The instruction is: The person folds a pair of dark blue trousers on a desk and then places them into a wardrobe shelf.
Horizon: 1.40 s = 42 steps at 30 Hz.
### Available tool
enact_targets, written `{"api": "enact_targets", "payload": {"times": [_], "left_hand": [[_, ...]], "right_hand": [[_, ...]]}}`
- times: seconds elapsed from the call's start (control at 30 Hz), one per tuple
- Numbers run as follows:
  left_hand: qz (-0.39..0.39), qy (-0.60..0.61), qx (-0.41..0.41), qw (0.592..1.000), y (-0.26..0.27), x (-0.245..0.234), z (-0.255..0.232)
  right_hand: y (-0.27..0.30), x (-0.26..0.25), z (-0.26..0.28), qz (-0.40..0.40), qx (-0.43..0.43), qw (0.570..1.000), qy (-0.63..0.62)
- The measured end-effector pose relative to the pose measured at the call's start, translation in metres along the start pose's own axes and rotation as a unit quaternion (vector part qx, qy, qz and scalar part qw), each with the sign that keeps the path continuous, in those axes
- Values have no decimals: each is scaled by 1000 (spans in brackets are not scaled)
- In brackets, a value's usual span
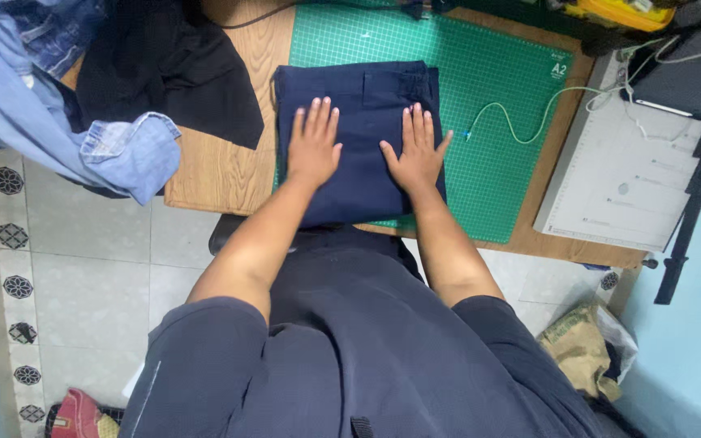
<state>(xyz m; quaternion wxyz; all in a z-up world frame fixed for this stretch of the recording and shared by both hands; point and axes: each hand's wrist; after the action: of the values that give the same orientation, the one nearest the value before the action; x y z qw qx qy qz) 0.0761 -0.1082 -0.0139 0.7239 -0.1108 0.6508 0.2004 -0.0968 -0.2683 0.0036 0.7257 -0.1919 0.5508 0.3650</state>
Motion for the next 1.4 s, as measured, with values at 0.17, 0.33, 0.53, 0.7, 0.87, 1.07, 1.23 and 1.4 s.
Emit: {"api": "enact_targets", "payload": {"times": [0.17,0.33,0.53,0.7,0.87,1.07,1.23,1.4], "left_hand": [[5,14,40,999,50,1,-56],[8,168,-2,986,98,12,-38],[-21,184,-95,978,158,46,2],[72,84,-117,987,169,63,13],[243,73,-158,954,162,20,17],[173,107,-161,966,182,21,27],[-12,243,-199,949,189,34,29],[-154,287,-237,915,183,31,17]], "right_hand": [[33,5,41,55,-26,996,70],[72,22,5,17,-80,995,-56],[83,23,-34,-17,-50,997,-49],[87,17,-45,2,11,998,-68],[86,21,-63,-56,97,987,-114],[78,22,-85,-65,155,976,-139],[74,-5,-86,-134,163,960,-186],[57,-15,-78,-180,91,956,-215]]}}
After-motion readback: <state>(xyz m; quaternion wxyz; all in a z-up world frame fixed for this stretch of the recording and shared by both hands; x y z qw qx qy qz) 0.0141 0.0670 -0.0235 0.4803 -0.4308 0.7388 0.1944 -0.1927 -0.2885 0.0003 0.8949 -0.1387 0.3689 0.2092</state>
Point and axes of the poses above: each hand's wrist, its own y-axis away from the middle knuckle, its own x-axis out of the palm, z = x × y, and after that the axes turned 12 degrees about -y, right-handed
